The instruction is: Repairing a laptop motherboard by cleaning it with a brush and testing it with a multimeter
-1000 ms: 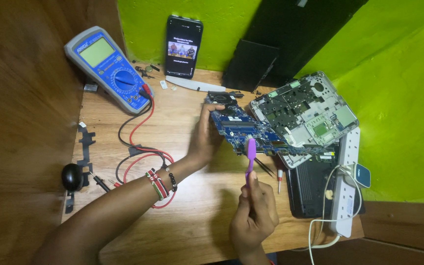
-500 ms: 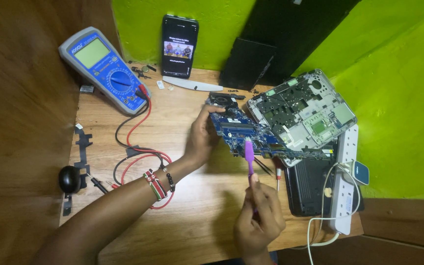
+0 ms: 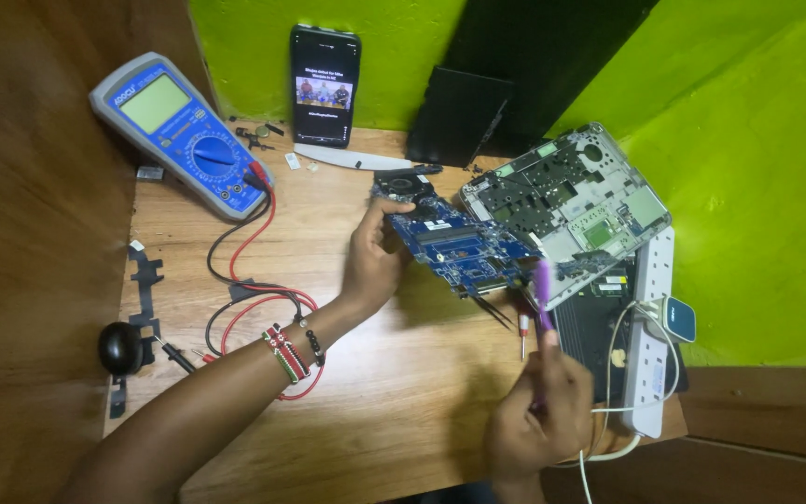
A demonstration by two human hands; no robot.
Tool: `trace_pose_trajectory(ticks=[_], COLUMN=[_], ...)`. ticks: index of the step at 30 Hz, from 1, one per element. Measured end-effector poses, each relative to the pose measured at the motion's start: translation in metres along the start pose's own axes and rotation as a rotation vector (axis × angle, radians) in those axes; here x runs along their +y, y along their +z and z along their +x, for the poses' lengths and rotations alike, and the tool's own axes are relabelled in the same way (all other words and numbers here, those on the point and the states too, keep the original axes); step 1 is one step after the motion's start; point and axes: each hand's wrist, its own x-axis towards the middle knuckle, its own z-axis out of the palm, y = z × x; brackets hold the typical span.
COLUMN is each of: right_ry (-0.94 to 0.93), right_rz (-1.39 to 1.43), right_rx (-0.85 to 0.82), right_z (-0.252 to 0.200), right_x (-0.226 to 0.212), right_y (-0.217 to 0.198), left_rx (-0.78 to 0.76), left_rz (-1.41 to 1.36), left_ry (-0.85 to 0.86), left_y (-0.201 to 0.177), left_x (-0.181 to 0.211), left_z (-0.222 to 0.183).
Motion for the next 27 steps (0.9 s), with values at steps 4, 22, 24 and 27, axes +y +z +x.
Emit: trace_pose_trajectory(ticks=[4, 22, 24, 27], right_ry=[0.07, 0.002, 0.044, 0.052], right_rz=[-0.023, 0.186, 0.159, 0.115], right_rx=[-0.008, -0.2, -0.172, -0.182], right_z=[-0.002, -0.012, -0.013, -0.001], right_x=[0.003, -0.009, -0.003, -0.011], right_y=[-0.006, -0.012, -0.013, -0.018], left_rx=[0.004, -0.014, -0.014, 0.002], left_rz=[-0.009, -0.036, 0.026, -0.031], left_ry=[-0.042, -0.05, -0.019, -0.029], left_y=[0.002, -0.001, -0.001, 0.0], left_x=[0.0, 0.0, -0.001, -0.003], left_z=[0.0, 0.001, 0.001, 0.002])
